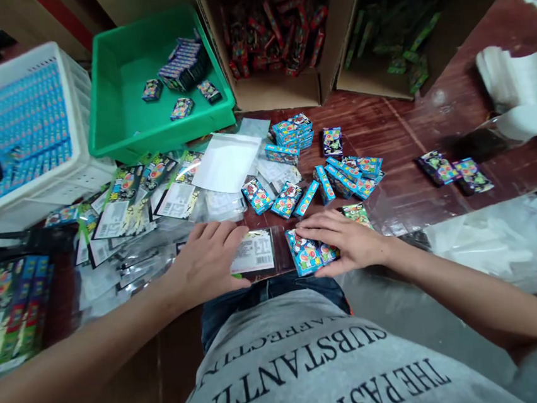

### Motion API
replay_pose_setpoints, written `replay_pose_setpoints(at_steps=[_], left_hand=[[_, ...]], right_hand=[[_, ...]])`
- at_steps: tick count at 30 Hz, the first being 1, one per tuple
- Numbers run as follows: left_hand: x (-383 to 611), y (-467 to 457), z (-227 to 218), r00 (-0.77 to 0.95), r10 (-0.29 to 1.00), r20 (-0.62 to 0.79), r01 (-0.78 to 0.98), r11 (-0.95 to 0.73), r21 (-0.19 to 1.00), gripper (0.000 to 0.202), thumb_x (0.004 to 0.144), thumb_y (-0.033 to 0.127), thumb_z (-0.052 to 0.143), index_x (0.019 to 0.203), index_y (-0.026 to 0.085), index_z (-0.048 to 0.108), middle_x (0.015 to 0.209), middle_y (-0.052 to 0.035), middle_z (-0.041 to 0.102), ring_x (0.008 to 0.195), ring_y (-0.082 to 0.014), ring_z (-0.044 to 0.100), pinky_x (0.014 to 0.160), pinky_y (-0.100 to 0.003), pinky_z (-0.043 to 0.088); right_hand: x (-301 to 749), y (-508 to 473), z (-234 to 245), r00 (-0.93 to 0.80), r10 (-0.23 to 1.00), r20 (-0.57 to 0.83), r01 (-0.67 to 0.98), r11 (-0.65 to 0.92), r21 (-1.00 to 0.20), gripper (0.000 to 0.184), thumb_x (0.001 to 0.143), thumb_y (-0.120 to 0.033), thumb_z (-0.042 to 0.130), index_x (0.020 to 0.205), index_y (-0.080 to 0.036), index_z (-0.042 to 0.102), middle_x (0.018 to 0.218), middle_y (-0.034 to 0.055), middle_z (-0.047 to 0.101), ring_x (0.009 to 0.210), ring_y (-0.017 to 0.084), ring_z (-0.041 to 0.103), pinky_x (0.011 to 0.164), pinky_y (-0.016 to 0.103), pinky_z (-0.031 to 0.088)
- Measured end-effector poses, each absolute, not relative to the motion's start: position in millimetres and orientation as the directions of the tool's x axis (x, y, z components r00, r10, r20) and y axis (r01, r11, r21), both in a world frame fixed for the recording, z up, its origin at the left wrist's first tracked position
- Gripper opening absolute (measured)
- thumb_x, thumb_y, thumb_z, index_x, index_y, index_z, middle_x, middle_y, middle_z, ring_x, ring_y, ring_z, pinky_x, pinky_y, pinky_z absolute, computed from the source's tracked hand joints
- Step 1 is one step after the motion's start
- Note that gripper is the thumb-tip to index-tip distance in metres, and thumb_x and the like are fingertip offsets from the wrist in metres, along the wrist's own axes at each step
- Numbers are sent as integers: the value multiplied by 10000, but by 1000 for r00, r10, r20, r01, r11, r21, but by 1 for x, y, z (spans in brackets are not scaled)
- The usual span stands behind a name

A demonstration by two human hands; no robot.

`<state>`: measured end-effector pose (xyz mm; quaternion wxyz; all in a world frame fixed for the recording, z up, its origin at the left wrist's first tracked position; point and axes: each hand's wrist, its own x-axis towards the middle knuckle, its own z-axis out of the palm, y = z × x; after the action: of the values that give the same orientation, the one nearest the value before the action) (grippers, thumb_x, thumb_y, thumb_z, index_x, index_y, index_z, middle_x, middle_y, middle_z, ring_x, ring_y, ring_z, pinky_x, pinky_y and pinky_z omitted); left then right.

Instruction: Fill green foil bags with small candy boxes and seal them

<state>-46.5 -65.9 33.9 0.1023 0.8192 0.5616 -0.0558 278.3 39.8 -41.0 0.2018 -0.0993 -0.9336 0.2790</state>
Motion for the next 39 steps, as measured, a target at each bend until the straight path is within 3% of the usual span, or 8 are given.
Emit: replay_pose_setpoints(at_steps=[6, 10, 15, 22, 27, 30, 35, 39], left_hand=[[-35, -79, 6, 345, 925, -158, 906, -284, 315, 848, 642, 512, 869, 1333, 164, 521, 1331, -179, 584, 1219, -374, 539, 1041, -516, 449], [-25, -81, -6, 333, 931, -151, 899, -265, 349, 868, 667, 516, 857, 1363, 146, 494, 1345, -182, 566, 1226, -368, 525, 1066, -527, 436], [-29, -82, -11, 338, 928, -160, 886, -256, 386, 893, 694, 541, 840, 1418, 176, 464, 1342, -160, 569, 1214, -359, 532, 1092, -530, 418], [-15, -81, -11, 258, 955, -146, 914, -192, 358, 868, 696, 561, 840, 1378, 144, 503, 1302, -170, 573, 1180, -365, 531, 1055, -521, 452], [-14, -81, -15, 245, 961, -128, 942, -205, 265, 890, 737, 595, 806, 1423, 140, 470, 1338, -193, 551, 1159, -382, 527, 1012, -541, 457], [-16, -79, -17, 243, 961, -134, 947, -205, 247, 923, 734, 620, 802, 1448, 150, 453, 1362, -198, 536, 1163, -393, 519, 994, -550, 451], [-12, -76, -20, 270, 954, -130, 926, -221, 306, 947, 715, 616, 819, 1470, 194, 434, 1354, -165, 538, 1204, -384, 505, 1024, -533, 431], [-14, -74, -21, 239, 963, -121, 924, -187, 333, 955, 707, 623, 822, 1458, 171, 443, 1372, -173, 525, 1213, -382, 497, 1036, -538, 424]], right_hand=[[269, 42, -41, -951, 231, 208, 88, 842, -532, 822, 907, -671, 636, 1556, -204, 448, 1503, 138, 568, 1335, 319, 520, 1121, 506, 412], [260, 41, -42, -960, 259, 106, 185, 871, -454, 789, 936, -685, 579, 1532, -177, 487, 1525, 150, 550, 1337, 350, 503, 1115, 543, 389], [260, 43, -42, -963, 253, 90, 189, 876, -443, 771, 940, -681, 575, 1537, -202, 479, 1539, 134, 543, 1341, 348, 499, 1109, 549, 378], [247, 38, -42, -959, 268, 90, 205, 877, -434, 756, 957, -668, 558, 1511, -157, 497, 1543, 146, 544, 1381, 345, 496, 1114, 550, 392], [273, 43, -24, -944, 315, 98, 248, 872, -421, 884, 926, -691, 593, 1593, -159, 361, 1644, 169, 396, 1536, 349, 334, 1264, 613, 186], [293, 53, -17, -950, 305, 64, 255, 881, -398, 909, 902, -708, 616, 1608, -208, 340, 1665, 153, 363, 1539, 351, 330, 1274, 618, 167], [291, 59, -30, -961, 263, 88, 206, 890, -407, 726, 974, -625, 565, 1556, -206, 447, 1596, 160, 467, 1491, 325, 417, 1284, 610, 156], [282, 55, -39, -963, 226, 149, 123, 855, -504, 757, 942, -614, 619, 1550, -195, 449, 1491, 161, 579, 1407, 305, 523, 1278, 624, 164]])
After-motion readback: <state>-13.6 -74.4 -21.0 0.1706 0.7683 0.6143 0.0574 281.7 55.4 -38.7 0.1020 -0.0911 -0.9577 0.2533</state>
